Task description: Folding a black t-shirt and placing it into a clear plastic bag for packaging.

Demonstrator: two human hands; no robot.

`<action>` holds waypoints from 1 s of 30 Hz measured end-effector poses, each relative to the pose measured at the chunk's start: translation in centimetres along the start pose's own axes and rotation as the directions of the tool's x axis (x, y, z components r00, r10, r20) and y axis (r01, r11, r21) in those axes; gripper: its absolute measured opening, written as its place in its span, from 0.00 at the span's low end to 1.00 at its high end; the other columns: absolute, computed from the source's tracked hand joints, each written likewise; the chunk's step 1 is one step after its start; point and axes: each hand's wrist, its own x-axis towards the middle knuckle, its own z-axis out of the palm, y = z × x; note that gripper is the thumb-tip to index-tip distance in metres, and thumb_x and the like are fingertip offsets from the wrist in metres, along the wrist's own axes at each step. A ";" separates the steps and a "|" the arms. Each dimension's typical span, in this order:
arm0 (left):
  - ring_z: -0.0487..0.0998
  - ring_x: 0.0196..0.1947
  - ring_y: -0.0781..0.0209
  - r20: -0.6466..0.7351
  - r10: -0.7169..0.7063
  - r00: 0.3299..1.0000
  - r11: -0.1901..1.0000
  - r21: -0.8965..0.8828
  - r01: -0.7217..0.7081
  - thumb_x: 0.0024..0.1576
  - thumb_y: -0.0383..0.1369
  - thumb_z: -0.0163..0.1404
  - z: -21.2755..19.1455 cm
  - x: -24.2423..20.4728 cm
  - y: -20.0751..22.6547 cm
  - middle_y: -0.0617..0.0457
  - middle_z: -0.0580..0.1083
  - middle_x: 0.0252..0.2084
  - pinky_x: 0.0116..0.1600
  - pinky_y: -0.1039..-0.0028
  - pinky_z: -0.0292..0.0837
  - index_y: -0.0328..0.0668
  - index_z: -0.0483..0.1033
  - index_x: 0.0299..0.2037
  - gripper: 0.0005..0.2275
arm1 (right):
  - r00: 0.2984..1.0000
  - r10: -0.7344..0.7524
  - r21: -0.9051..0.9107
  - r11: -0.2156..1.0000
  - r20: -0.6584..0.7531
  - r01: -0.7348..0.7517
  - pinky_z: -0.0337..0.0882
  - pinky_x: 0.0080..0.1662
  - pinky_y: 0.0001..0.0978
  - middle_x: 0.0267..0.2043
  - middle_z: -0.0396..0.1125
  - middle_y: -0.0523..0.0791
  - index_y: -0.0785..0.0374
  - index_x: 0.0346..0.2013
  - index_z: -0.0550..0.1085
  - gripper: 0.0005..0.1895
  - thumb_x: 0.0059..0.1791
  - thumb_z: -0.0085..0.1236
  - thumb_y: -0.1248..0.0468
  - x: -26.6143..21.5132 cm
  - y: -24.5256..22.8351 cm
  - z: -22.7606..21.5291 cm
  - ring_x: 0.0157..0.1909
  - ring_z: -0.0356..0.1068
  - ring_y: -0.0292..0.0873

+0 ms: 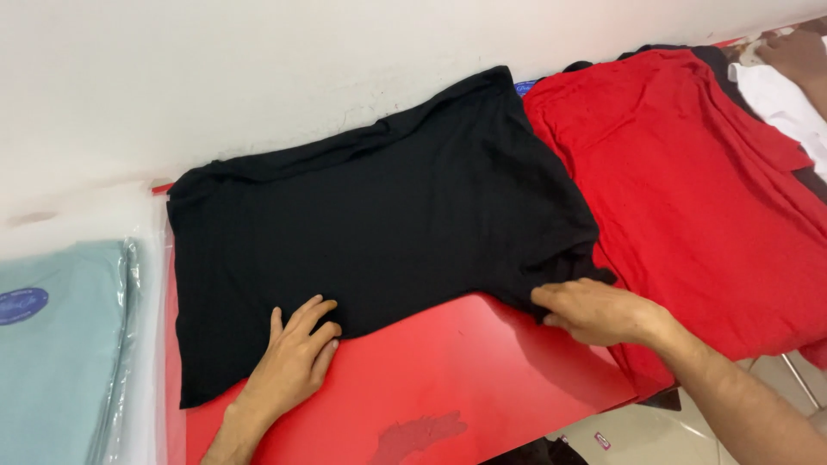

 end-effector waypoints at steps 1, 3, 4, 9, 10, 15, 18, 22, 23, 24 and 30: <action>0.56 0.75 0.49 -0.002 0.004 1.000 1.000 0.003 -0.004 0.62 0.34 0.43 -0.3 -0.2 0.2 0.49 0.65 0.67 0.66 0.25 0.45 0.48 0.78 0.44 0.09 | 1.000 0.002 0.000 1.000 -0.005 -0.002 0.68 0.44 0.51 0.46 0.71 0.44 0.55 0.39 0.65 0.05 0.53 0.50 0.60 -0.1 -0.3 -0.5 0.45 0.73 0.59; 0.51 0.77 0.48 0.052 -0.043 0.998 0.998 -0.038 0.045 0.61 0.34 0.44 -0.8 -0.6 0.4 0.51 0.61 0.71 0.66 0.23 0.42 0.49 0.78 0.42 0.08 | 0.972 -0.185 0.190 0.969 0.146 0.156 0.71 0.42 0.34 0.36 0.75 0.37 0.50 0.38 0.71 0.07 0.53 0.58 0.54 -0.2 -0.9 -1.7 0.37 0.76 0.41; 0.51 0.77 0.48 0.050 -0.041 0.998 0.998 -0.037 0.043 0.61 0.34 0.44 -1.6 -0.5 0.7 0.51 0.61 0.71 0.66 0.23 0.42 0.49 0.78 0.42 0.08 | 0.972 -0.184 0.188 0.970 0.144 0.155 0.71 0.42 0.34 0.36 0.75 0.37 0.50 0.38 0.71 0.07 0.53 0.58 0.54 0.4 0.6 -2.2 0.37 0.76 0.41; 0.41 0.80 0.52 0.282 -0.193 0.940 0.968 -0.102 0.230 0.60 0.37 0.49 -4.7 0.8 2.1 0.55 0.56 0.75 0.70 0.24 0.29 0.50 0.80 0.34 0.08 | 0.602 0.549 0.368 0.836 -0.580 -0.407 0.68 0.52 0.55 0.51 0.75 0.41 0.53 0.54 0.74 0.24 0.51 0.54 0.43 4.3 8.4 -6.2 0.56 0.72 0.55; 0.41 0.80 0.52 0.280 -0.192 0.941 0.969 -0.099 0.227 0.60 0.37 0.49 -4.6 1.5 2.2 0.55 0.56 0.75 0.70 0.24 0.29 0.50 0.80 0.34 0.08 | 0.599 0.549 0.370 0.836 -0.583 -0.405 0.68 0.52 0.55 0.51 0.75 0.41 0.53 0.54 0.74 0.24 0.51 0.54 0.43 5.3 9.0 -6.8 0.56 0.72 0.55; 0.51 0.76 0.52 0.145 -0.132 0.981 0.989 -0.053 0.141 0.61 0.47 0.47 -2.3 6.5 1.4 0.55 0.59 0.72 0.68 0.26 0.39 0.52 0.70 0.61 0.20 | 0.577 0.760 0.696 0.588 -0.300 -0.413 0.74 0.43 0.35 0.32 0.75 0.49 0.59 0.41 0.79 0.28 0.52 0.51 0.37 9.3 10.8 -8.9 0.27 0.77 0.50; 0.51 0.76 0.42 0.210 -0.123 0.970 0.992 -0.007 0.128 0.65 0.45 0.47 -3.4 10.0 3.8 0.43 0.59 0.72 0.67 0.20 0.38 0.48 0.68 0.64 0.20 | 0.569 0.721 0.821 0.555 -0.396 -0.131 0.75 0.24 0.38 0.27 0.69 0.53 0.65 0.41 0.81 0.17 0.47 0.68 0.53 15.9 20.0 -5.0 0.25 0.71 0.48; 0.50 0.76 0.41 0.198 -0.083 0.977 0.996 -0.016 0.088 0.64 0.45 0.47 -2.1 13.9 4.2 0.42 0.58 0.72 0.66 0.19 0.38 0.47 0.66 0.66 0.22 | 0.636 0.682 0.904 0.422 -0.362 0.062 0.65 0.17 0.25 0.22 0.58 0.43 0.65 0.36 0.73 0.11 0.51 0.62 0.60 15.5 19.5 -5.0 0.18 0.60 0.39; 0.50 0.76 0.41 0.185 -0.073 0.980 0.997 -0.011 0.076 0.64 0.45 0.46 -1.8 14.7 4.3 0.42 0.58 0.72 0.66 0.19 0.38 0.47 0.66 0.66 0.22 | 0.633 0.677 0.914 0.381 -0.377 0.137 0.64 0.16 0.25 0.21 0.59 0.43 0.64 0.40 0.70 0.11 0.51 0.61 0.61 15.2 19.7 -4.9 0.16 0.61 0.38; 0.50 0.76 0.40 0.172 -0.063 0.983 0.998 -0.005 0.065 0.64 0.46 0.46 -1.6 15.5 4.4 0.42 0.58 0.72 0.65 0.19 0.38 0.46 0.65 0.67 0.23 | 0.628 0.672 0.918 0.337 -0.391 0.211 0.62 0.15 0.24 0.20 0.59 0.42 0.62 0.43 0.68 0.11 0.52 0.61 0.63 15.0 19.8 -4.8 0.14 0.62 0.38; 0.44 0.77 0.36 0.147 -0.001 0.989 1.000 0.000 0.001 0.66 0.46 0.43 -0.6 16.1 5.0 0.39 0.53 0.74 0.64 0.17 0.31 0.46 0.63 0.69 0.23 | 0.431 0.656 0.728 0.685 -0.620 0.005 0.74 0.41 0.40 0.41 0.71 0.51 0.51 0.49 0.75 0.15 0.50 0.64 0.68 13.8 22.8 -2.0 0.45 0.72 0.49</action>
